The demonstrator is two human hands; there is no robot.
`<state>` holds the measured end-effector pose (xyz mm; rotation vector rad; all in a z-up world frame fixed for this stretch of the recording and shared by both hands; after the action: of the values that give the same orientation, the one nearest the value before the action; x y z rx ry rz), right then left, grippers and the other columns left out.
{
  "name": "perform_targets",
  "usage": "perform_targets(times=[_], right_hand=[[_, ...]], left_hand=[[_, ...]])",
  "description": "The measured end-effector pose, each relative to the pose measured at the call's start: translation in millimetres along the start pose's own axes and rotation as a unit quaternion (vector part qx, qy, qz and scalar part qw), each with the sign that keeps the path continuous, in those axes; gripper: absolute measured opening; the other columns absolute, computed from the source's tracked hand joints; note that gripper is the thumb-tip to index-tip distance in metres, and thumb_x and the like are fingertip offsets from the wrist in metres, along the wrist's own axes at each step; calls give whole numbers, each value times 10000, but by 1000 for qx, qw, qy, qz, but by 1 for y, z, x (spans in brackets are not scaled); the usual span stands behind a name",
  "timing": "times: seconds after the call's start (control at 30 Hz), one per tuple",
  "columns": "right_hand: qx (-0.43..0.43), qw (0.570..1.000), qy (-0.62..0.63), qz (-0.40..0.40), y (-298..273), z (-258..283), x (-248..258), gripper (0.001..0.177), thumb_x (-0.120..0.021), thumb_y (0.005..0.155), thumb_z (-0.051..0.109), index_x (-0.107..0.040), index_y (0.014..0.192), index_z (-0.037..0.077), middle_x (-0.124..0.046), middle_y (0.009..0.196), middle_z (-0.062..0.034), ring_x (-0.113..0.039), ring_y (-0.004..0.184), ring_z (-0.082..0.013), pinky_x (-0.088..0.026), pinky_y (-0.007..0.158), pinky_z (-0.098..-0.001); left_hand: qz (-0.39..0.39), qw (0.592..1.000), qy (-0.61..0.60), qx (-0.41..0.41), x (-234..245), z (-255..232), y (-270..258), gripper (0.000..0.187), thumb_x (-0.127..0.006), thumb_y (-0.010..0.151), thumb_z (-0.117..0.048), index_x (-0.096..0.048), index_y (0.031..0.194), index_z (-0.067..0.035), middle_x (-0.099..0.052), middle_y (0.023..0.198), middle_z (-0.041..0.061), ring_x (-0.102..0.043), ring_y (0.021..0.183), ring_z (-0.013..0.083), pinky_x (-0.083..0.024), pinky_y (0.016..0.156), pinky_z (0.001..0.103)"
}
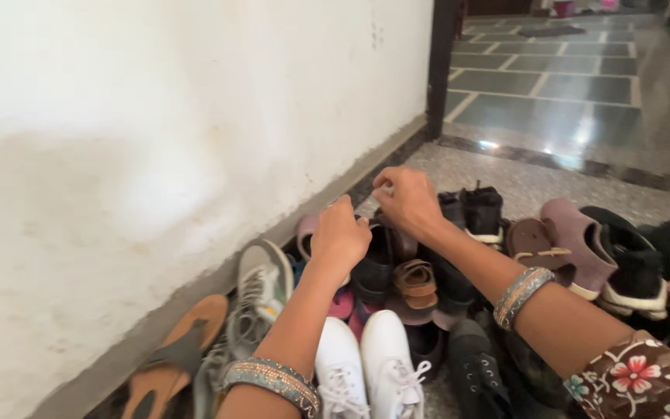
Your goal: The person removes various shoes from a wooden cabinet and places them on the floor near a staircase. The person handles multiple pairs of shoes, including sneakers, sandals, and formal shoes, one at a time.
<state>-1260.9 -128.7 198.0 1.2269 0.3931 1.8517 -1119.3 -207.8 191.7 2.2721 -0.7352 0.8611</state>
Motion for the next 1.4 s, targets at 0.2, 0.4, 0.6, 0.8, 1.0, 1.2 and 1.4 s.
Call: perform_targets(times=[0.2, 0.4, 0.6, 0.8, 1.0, 1.2, 1.4], right_hand=[[49, 998, 24, 27, 8, 112, -13, 226, -753, 813, 188, -772, 980, 36, -754, 987, -193, -737, 869, -345, -579, 794, -447], [105, 991, 76, 29, 5, 213, -34, 192, -752, 809, 187, -783, 947, 56, -755, 990, -187, -727, 889, -351, -576, 806, -456], [139, 983, 101, 72, -17, 311, -54, 181, -741, 833, 208, -789, 958, 85, -756, 972, -167, -729, 871, -332, -576, 790, -450], [166, 973, 112, 113, -47, 397, -54, 181, -723, 863, 221, -774, 960, 77, -747, 962, -155, -726, 844, -327, -577, 752, -455], [200, 961, 150, 115, -78, 467, -50, 207, -740, 847, 265, -787, 945, 89, -761, 973, -149, -726, 876, -327, -576, 765, -451], [216, 947, 193, 141, -111, 532, -51, 209, -730, 852, 283, -788, 941, 103, -773, 960, -131, -738, 883, -313, -583, 778, -443], [265, 930, 216, 135, -145, 588, -44, 198, -746, 838, 275, -789, 905, 94, -768, 933, -137, -732, 868, -331, -579, 776, -456]], left_hand=[[-40, 998, 43, 6, 96, 15, -24, 358, -701, 882, -223, -626, 1167, -20, -699, 1122, 266, -655, 1110, 440, -527, 933, 522], [-78, 993, 77, 52, 189, 46, -61, 328, -671, 894, -207, -615, 1157, -19, -699, 1096, 244, -673, 1060, 423, -543, 877, 522], [-126, 980, 133, 75, 266, 81, -107, 303, -663, 876, -179, -614, 1124, -12, -696, 1094, 240, -677, 1054, 413, -546, 864, 520], [-150, 969, 117, 156, 337, 99, -162, 266, -602, 903, -154, -607, 1117, 5, -705, 1079, 231, -709, 1028, 394, -564, 855, 514], [-206, 961, 136, 127, 387, 118, -221, 370, -663, 863, -170, -596, 1163, 36, -678, 1112, 270, -664, 1081, 422, -538, 889, 505], [-259, 944, 103, 174, 435, 125, -286, 349, -625, 864, -143, -619, 1163, 37, -673, 1140, 307, -674, 1079, 445, -549, 889, 511], [-304, 921, 187, 155, 474, 132, -340, 396, -649, 849, -142, -660, 1196, 49, -661, 1178, 327, -632, 1139, 470, -518, 951, 499]])
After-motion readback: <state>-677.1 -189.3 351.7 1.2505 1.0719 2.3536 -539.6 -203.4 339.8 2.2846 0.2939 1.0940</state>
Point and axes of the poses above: each hand's wrist, its own y-axis towards the middle knuckle, its own x-axis out of the back of the hand, z = x × y, the point moved 2 cm from there along y, towards the middle knuckle
